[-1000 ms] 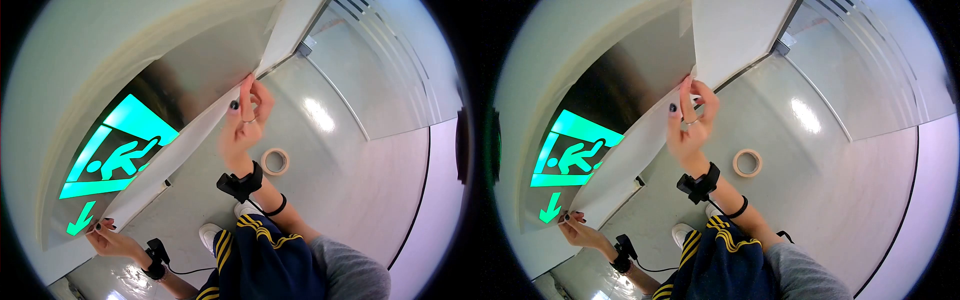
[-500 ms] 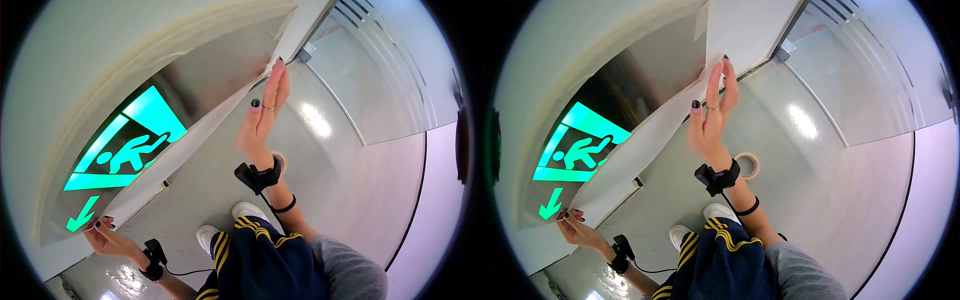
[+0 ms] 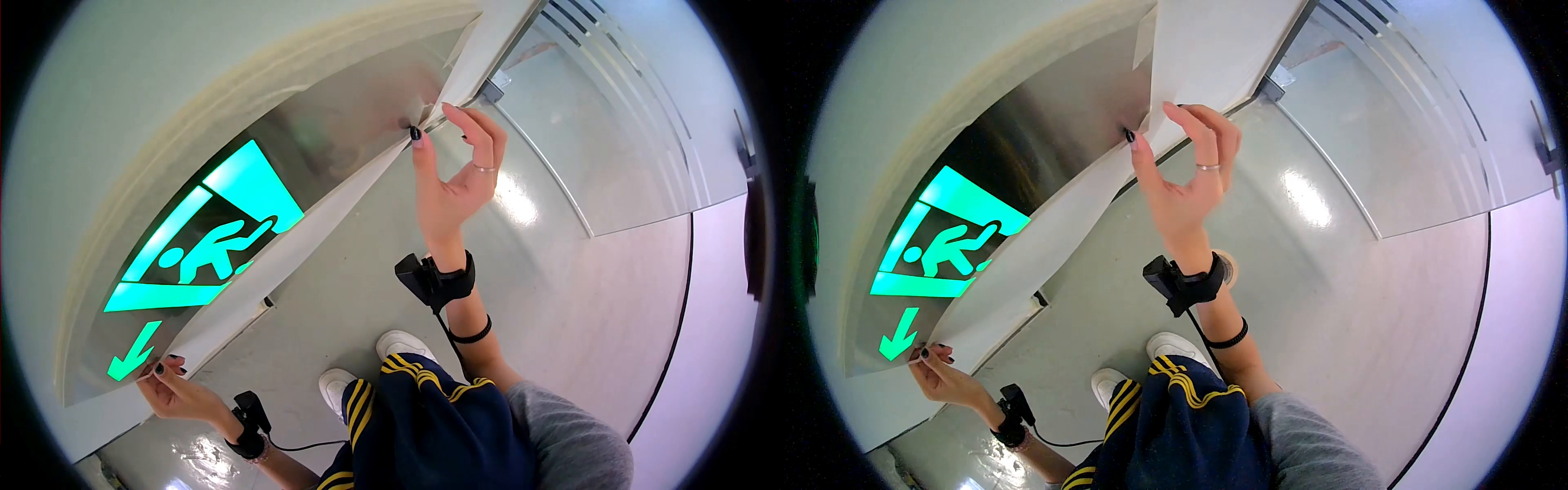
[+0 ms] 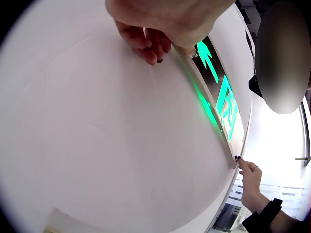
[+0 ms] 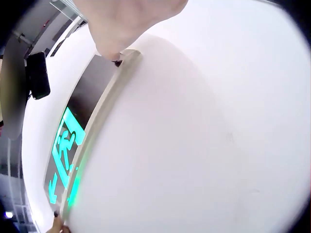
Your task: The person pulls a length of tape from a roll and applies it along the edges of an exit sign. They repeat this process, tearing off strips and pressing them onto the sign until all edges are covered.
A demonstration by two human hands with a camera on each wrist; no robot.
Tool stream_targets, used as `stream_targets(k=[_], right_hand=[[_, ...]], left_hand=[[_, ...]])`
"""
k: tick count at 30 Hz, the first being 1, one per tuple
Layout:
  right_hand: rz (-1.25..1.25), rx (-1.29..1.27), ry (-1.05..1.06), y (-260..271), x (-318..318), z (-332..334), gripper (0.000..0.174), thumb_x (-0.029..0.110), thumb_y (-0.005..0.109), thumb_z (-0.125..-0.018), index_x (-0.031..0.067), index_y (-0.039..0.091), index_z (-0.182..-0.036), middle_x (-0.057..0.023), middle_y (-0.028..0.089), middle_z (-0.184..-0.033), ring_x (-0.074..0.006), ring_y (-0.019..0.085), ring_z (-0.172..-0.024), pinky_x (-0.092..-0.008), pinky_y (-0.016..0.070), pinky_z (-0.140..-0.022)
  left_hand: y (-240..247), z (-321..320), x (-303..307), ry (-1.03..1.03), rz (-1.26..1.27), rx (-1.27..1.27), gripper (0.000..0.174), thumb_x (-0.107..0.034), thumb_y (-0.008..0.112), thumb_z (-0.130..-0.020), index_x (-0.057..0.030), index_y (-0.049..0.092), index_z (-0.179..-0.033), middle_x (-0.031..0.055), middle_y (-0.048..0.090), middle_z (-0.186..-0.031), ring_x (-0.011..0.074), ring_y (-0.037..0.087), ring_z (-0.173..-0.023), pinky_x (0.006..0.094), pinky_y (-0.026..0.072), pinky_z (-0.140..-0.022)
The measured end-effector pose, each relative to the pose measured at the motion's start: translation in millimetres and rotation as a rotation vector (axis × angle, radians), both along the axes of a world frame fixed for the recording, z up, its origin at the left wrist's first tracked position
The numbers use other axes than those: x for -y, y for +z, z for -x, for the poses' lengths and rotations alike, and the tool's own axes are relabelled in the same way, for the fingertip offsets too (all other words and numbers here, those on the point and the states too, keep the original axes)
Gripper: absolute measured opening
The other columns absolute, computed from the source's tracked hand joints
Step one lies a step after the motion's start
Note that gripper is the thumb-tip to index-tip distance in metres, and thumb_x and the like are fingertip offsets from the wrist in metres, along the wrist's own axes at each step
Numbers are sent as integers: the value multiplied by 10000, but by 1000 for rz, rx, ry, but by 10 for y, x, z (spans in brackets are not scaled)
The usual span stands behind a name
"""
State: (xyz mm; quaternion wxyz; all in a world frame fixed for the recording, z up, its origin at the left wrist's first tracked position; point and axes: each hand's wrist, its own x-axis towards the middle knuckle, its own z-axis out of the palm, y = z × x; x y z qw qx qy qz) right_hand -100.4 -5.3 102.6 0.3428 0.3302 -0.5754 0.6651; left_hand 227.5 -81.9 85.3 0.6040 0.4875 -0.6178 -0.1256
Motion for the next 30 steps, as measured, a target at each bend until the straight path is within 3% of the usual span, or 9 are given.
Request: stream_targets(k=[7,9,12,15,20,24,30], right_hand=[[-141,-115,-129,-26,-15,39,247,-9,690,-621,93,635,-840,-9,593,-835,-177,516,-803,-285,331,-746],[-165,-137,-165,9,-22,26,239,-11,687,-619,98,638,-826,3,596,-819,-175,516,-803,-281,326,-741],[-165,-161,-211,40,-27,24,222,-15,680,-616,102,641,-800,11,602,-814,-173,517,-796,-279,321,-746],[-156,-122,-149,42,-67,52,190,-27,659,-646,77,639,-803,-6,608,-810,-176,521,-789,-285,345,-747],[-114,214,260,2,-178,69,126,-24,636,-729,10,631,-851,-57,609,-867,-181,534,-821,-276,410,-741],[-35,120,273,-147,-123,55,156,-28,652,-724,13,641,-874,-57,607,-892,-180,543,-839,-269,413,-753],[-25,-5,62,-231,-44,66,238,-71,668,-669,43,663,-878,-37,613,-857,-189,560,-834,-280,403,-765]], left_hand=[[-56,-51,13,-24,-20,-4,253,-233,513,-907,17,541,-873,54,538,-611,109,522,-562,215,308,-489],[-59,-23,12,-15,8,-4,229,-212,489,-928,0,535,-851,26,497,-594,93,458,-553,225,311,-487],[-42,-11,7,4,7,-2,231,-206,483,-928,7,532,-853,32,494,-595,96,459,-554,228,321,-490],[-15,36,-12,14,10,-13,238,-202,477,-929,18,529,-854,40,492,-602,101,457,-555,233,333,-495],[-26,-36,-9,-3,-3,-13,283,-242,522,-902,39,548,-910,68,548,-623,115,519,-557,218,332,-487],[-71,-50,9,-13,9,-10,304,-260,523,-902,41,553,-934,67,549,-618,111,516,-557,220,336,-489],[-83,-55,14,2,6,-16,327,-276,524,-902,46,553,-951,68,547,-618,113,512,-559,218,331,-486]])
